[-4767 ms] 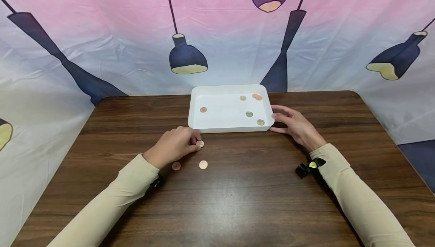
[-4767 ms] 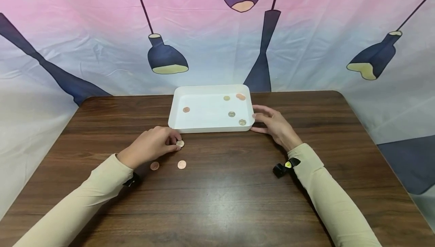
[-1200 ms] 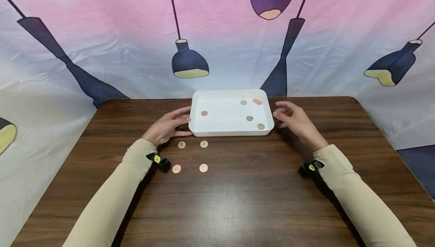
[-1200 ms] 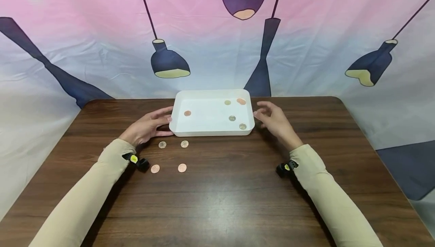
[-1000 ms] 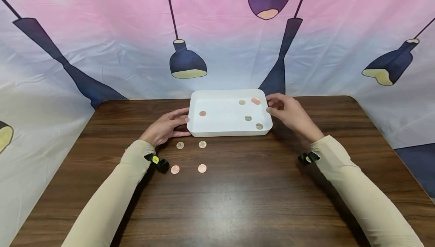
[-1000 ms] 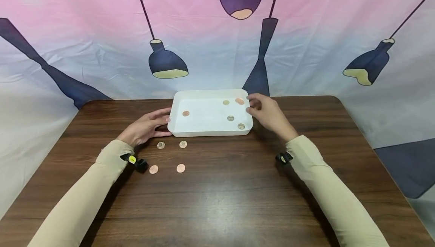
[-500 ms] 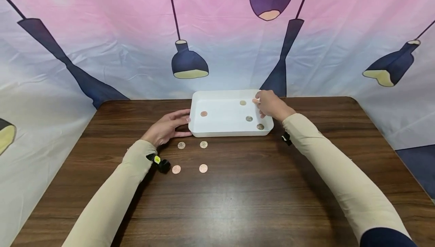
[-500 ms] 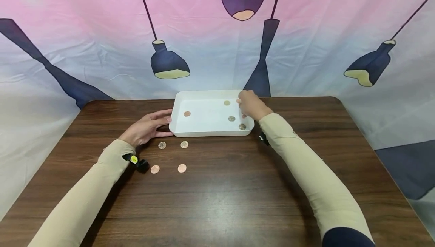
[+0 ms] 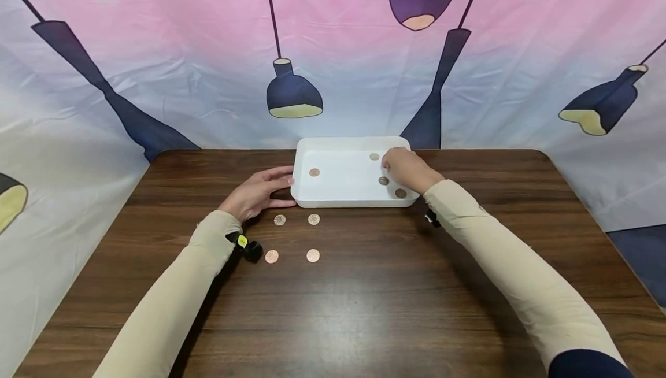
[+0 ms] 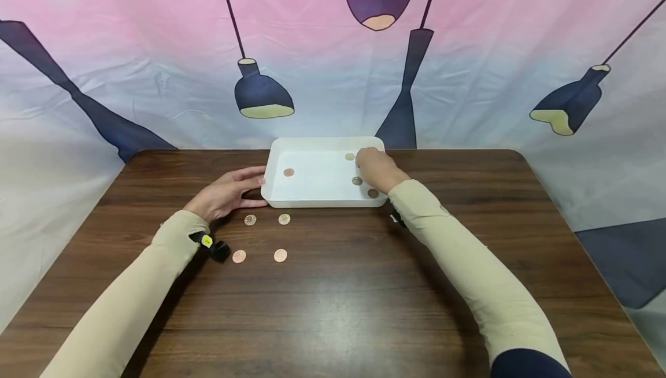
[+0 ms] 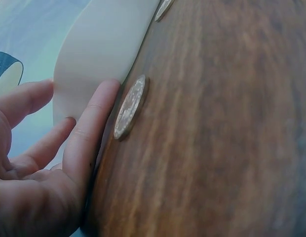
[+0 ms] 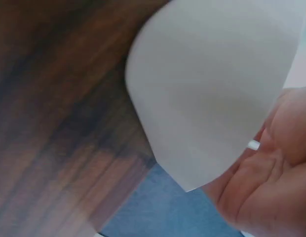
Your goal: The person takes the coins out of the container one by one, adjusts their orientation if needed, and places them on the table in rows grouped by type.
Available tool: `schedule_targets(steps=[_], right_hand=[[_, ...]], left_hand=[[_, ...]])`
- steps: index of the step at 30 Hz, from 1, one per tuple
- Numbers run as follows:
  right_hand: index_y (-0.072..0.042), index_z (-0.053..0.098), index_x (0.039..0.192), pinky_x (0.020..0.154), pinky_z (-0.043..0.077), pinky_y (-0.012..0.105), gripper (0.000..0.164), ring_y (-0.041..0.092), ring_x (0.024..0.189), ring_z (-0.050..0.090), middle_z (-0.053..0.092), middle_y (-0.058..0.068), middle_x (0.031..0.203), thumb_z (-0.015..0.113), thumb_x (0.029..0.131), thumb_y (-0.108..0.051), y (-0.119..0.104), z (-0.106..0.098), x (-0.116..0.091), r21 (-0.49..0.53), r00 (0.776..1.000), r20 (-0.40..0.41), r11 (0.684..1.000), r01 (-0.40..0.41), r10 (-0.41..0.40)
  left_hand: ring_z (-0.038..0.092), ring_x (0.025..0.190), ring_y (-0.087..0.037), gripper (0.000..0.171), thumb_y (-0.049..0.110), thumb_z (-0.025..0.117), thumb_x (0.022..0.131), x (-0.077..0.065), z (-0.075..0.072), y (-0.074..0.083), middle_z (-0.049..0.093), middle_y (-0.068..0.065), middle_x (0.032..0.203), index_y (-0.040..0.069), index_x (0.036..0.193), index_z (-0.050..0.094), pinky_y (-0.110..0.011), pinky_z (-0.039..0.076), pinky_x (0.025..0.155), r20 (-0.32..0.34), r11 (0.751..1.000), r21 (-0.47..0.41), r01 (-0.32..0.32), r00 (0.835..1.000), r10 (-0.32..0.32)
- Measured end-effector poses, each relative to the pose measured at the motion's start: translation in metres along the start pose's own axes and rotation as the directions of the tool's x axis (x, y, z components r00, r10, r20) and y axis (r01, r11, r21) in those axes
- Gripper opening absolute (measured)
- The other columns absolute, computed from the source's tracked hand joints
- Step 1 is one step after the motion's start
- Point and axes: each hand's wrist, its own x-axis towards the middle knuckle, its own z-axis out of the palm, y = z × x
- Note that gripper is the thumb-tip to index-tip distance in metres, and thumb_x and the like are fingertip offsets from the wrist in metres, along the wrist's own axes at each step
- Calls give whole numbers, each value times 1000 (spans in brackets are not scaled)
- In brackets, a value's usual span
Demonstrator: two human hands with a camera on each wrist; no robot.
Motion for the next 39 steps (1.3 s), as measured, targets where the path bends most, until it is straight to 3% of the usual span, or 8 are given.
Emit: schedule_targets(steps=[2, 4, 6, 12, 17, 24, 28, 39], right_hand=[[-3, 62, 79, 76, 43, 34, 33, 25, 82, 51, 57, 14, 85, 45, 104, 10, 2, 1, -4, 76, 1000, 2, 997, 19, -19], [0, 74, 98, 94, 53, 39, 29, 32, 109, 64, 69, 19, 108, 46, 105, 7, 5, 3, -6, 141, 1000, 4, 990, 22, -22], [0, 76, 118, 106, 53, 46, 29, 36, 128, 61, 70, 20, 126, 50, 106, 5, 8, 5, -8, 195, 1000, -10, 981, 19, -17], [7, 68, 129, 83, 55, 42, 31, 35, 99, 66, 69, 25, 119, 51, 103, 10, 10, 5, -10, 221, 996, -93, 975, 26, -6], [3, 68, 123, 79, 55, 40, 24, 28, 84, 66, 74, 18, 104, 60, 109, -14, 5, 10, -4, 198, 993, -49, 976, -93, 104], [0, 70, 104, 81, 56, 44, 20, 30, 86, 64, 73, 17, 100, 63, 108, -18, -1, 15, 2, 132, 990, -71, 985, -110, 120], [0, 69, 105, 79, 56, 43, 18, 31, 89, 64, 73, 18, 104, 63, 106, -16, -2, 15, 6, 110, 989, -83, 988, -111, 121], [6, 68, 117, 87, 57, 46, 23, 35, 99, 67, 71, 23, 114, 61, 108, -15, 1, 8, 5, 163, 996, 11, 982, -92, 92]], left_hand=[[44, 144, -38, 60, 12, 53, 112, 0, 0, 1, 33, -20, 167, 5, 167, 29, -43, 62, 100, -2, 1000, 4, 2, 1000, -2], [43, 145, -38, 59, 12, 53, 112, 0, 0, 1, 33, -19, 166, 6, 167, 29, -43, 62, 100, -2, 1000, 12, 3, 1000, -3], [43, 145, -38, 60, 13, 53, 112, 0, -1, 0, 33, -19, 166, 6, 167, 29, -43, 62, 101, 0, 1000, 17, 2, 1000, -2], [42, 147, -38, 60, 14, 55, 112, 1, -2, 0, 34, -19, 166, 6, 166, 30, -44, 61, 103, 7, 1000, 21, -1, 1000, 1], [43, 145, -37, 60, 14, 56, 112, 1, -2, -1, 35, -19, 165, 6, 166, 32, -44, 61, 102, 3, 1000, 18, 8, 1000, -8], [47, 142, -34, 59, 13, 57, 111, 1, 0, 1, 37, -17, 164, 7, 165, 34, -44, 62, 101, -12, 1000, 9, 19, 1000, -19], [47, 142, -34, 59, 13, 56, 111, 1, 0, 1, 36, -16, 164, 7, 165, 34, -44, 62, 100, -15, 1000, 11, 15, 1000, -15], [44, 144, -35, 58, 14, 56, 111, 1, -1, 0, 37, -15, 163, 8, 165, 35, -44, 62, 100, -9, 1000, 17, 16, 1000, -15]])
